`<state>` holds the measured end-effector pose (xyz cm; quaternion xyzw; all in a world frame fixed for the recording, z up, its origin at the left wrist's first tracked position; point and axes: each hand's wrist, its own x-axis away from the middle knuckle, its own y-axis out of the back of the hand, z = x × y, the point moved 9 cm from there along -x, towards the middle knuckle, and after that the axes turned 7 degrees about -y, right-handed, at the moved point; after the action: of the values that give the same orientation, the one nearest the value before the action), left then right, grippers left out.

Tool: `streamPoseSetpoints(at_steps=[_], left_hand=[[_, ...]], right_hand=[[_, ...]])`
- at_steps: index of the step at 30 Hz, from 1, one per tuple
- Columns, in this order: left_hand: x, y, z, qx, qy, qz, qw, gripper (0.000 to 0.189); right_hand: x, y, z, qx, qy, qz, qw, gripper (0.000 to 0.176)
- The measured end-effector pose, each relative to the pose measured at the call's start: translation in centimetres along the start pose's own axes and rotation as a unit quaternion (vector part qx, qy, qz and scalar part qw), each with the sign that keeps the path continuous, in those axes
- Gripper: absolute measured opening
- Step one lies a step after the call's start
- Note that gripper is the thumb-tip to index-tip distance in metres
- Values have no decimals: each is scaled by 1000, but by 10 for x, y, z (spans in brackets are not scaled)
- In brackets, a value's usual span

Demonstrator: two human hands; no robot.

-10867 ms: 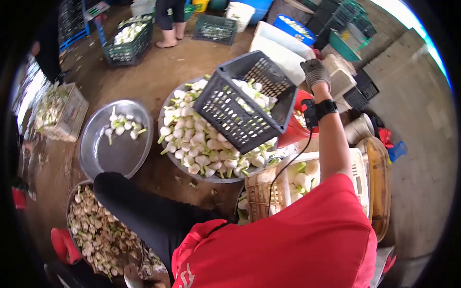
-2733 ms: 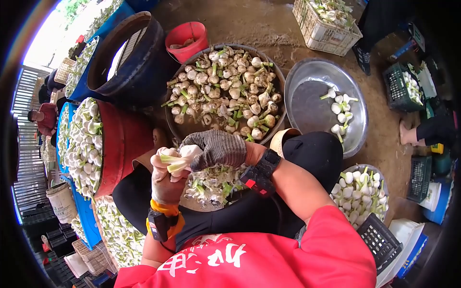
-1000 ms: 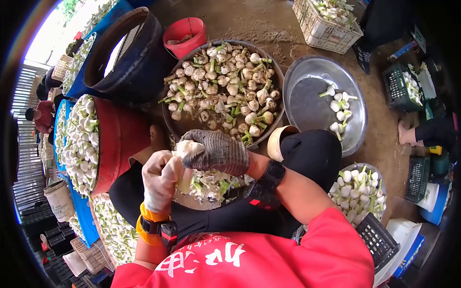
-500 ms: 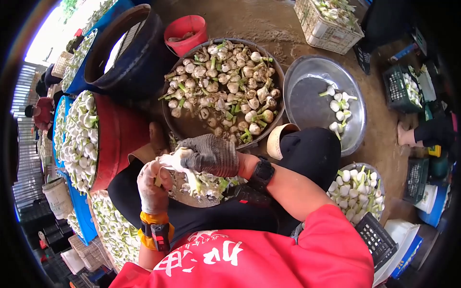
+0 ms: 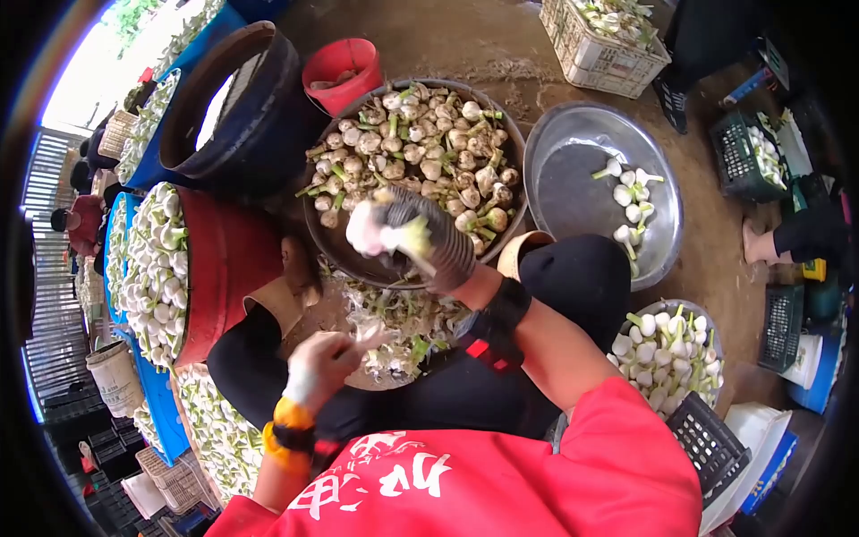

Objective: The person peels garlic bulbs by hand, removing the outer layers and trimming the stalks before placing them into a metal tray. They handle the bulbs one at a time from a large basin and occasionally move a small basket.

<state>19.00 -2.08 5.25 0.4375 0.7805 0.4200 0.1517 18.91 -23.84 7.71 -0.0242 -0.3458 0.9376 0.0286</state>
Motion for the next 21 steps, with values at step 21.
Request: streamPoseSetpoints(at_steps=[21], left_hand=[[-47,-2,-21,583,124,-138,791,38]], right_hand=[[11,-42,-2,678,214,-114,694,17]])
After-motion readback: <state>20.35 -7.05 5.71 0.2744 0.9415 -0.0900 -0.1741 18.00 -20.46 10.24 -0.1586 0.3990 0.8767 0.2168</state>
